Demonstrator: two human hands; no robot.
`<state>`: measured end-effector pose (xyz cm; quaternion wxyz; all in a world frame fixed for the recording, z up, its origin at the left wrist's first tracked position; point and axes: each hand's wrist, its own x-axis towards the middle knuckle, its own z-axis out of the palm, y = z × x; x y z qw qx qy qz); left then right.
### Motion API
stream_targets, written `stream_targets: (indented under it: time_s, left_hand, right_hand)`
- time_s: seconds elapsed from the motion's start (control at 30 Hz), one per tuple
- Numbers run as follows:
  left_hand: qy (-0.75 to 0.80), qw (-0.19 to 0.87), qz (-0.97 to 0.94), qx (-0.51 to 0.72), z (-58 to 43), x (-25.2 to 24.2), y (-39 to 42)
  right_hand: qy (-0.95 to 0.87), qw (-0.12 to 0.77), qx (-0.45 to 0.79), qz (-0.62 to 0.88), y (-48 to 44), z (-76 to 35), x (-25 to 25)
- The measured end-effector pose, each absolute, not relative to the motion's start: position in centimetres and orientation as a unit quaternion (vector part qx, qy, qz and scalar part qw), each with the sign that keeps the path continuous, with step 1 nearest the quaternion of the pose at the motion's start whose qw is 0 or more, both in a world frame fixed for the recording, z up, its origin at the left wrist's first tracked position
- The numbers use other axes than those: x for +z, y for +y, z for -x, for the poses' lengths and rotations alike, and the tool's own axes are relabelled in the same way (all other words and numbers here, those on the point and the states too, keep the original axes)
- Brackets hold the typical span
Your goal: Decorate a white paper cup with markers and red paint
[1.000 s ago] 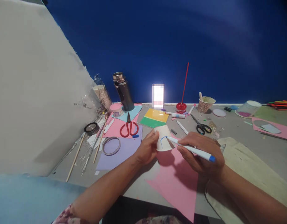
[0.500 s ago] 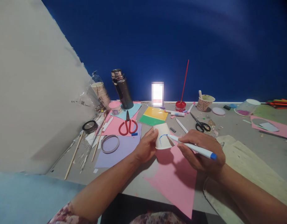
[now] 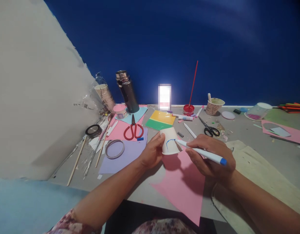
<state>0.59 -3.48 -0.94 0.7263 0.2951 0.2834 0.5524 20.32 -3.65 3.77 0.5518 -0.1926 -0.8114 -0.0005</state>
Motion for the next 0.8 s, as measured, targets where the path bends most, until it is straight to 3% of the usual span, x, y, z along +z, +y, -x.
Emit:
stream_targets:
  time_s: [0.8]
  left_hand:
    - [0.293, 0.741, -0.269, 0.541, -0.55, -0.67, -3.26]
  right_hand:
    - [-0.816, 0.548, 0.012, 0.184, -3.68, -20.68, 3.74]
